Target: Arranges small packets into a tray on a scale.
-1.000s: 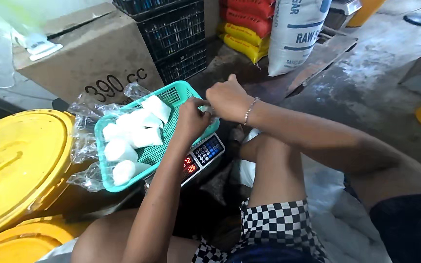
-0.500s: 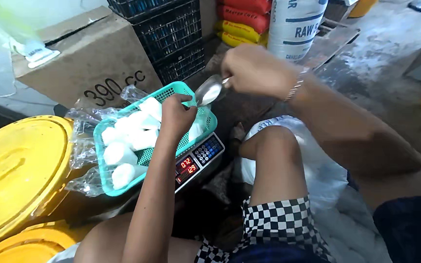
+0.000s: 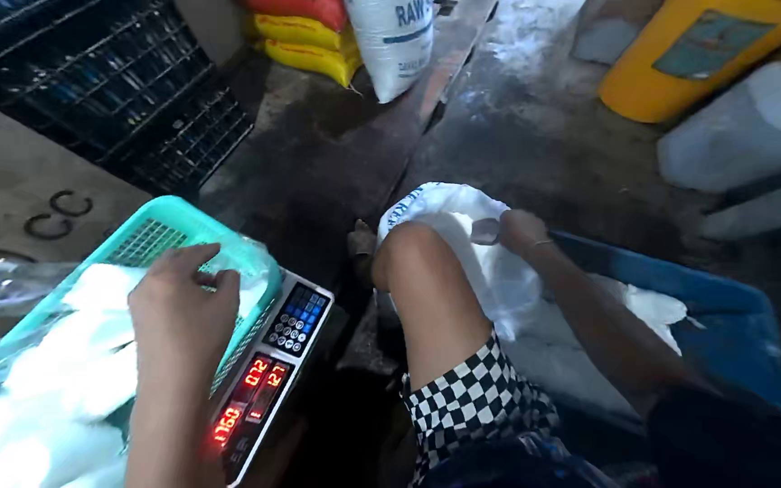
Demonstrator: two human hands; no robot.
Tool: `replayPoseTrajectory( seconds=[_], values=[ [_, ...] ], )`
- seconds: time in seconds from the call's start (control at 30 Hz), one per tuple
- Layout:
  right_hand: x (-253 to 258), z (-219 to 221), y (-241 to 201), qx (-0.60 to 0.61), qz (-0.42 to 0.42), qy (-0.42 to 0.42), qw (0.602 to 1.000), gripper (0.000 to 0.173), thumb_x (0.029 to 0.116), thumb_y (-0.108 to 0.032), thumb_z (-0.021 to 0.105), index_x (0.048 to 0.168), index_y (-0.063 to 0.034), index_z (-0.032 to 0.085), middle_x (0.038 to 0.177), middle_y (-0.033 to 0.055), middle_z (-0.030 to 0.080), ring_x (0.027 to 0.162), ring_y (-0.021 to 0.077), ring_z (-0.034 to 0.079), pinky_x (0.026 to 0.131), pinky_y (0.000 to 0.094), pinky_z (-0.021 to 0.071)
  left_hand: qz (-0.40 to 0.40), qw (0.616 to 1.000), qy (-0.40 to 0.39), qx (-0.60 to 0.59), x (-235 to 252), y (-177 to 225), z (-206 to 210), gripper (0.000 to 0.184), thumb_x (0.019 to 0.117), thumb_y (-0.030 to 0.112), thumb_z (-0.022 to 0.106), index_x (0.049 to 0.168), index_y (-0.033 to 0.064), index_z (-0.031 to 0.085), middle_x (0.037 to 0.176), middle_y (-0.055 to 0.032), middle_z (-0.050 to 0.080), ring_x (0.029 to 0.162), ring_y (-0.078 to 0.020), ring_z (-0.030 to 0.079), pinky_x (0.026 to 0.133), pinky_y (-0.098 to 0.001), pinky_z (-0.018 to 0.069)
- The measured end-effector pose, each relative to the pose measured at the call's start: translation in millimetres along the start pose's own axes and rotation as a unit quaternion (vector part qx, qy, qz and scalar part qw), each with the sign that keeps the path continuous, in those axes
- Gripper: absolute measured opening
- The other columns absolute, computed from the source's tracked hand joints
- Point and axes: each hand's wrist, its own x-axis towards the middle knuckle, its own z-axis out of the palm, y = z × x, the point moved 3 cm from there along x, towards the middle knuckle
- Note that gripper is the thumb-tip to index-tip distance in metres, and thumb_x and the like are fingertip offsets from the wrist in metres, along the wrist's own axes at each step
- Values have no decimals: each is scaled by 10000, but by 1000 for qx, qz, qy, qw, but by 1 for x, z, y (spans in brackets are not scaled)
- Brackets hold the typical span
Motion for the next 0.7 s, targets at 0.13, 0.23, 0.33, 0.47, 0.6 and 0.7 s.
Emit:
replayPoseTrajectory(
  seconds=[0.13, 0.23, 0.33, 0.47, 0.6, 0.7],
  values=[
    [51, 81, 4, 52, 32, 17, 998, 311, 975, -78, 631, 1237, 90, 645, 1280, 328, 623, 1211, 516, 590, 966, 690, 476, -10, 1000, 0, 27, -2, -4, 0, 317, 971, 88, 570, 1239, -34, 688, 1180, -302, 649, 880, -410, 665, 766, -590, 521],
    [94, 114, -16, 76, 41, 25, 996, 402, 986, -111, 645, 1303, 126, 576, 1356, 336, 571, 1264, 500, 563, 1014, 652, 469, -21, 999, -16, 45, -1, -2, -1, 304, 994, 128, 583, 1238, -18, 690, 1213, -304, 639, 880, -404, 670, 765, -588, 526],
    [112, 125, -17, 68, 25, 30, 997, 363, 934, -52, 661, 1242, 130, 599, 1316, 321, 593, 1236, 479, 586, 1004, 628, 492, -27, 998, -10, 52, -2, 1, -3, 279, 990, 129, 595, 1214, 4, 704, 1216, -280, 646, 850, -376, 668, 738, -558, 529],
    [99, 125, -5, 111, 43, 33, 992, 402, 918, -59, 677, 1261, 128, 586, 1303, 328, 600, 1215, 481, 602, 987, 638, 496, -12, 998, -20, 64, -5, -1, -1, 276, 999, 145, 589, 1208, 12, 710, 1213, -275, 643, 848, -367, 673, 732, -548, 539],
    [70, 121, 0, 220, 41, 59, 973, 303, 968, -65, 664, 1221, 97, 629, 1242, 323, 634, 1181, 479, 621, 1009, 634, 482, 2, 998, 5, 58, -9, 3, 0, 281, 1022, 198, 595, 1190, 8, 718, 1229, -278, 632, 843, -353, 666, 711, -505, 541],
    [51, 113, 4, 259, 25, 82, 962, 253, 1012, -83, 615, 1206, 73, 657, 1202, 309, 659, 1155, 471, 635, 1011, 632, 473, 40, 997, 50, 39, -14, -3, -6, 368, 1032, 298, 564, 1173, -8, 710, 1252, -278, 628, 870, -323, 666, 703, -449, 548]
  ],
)
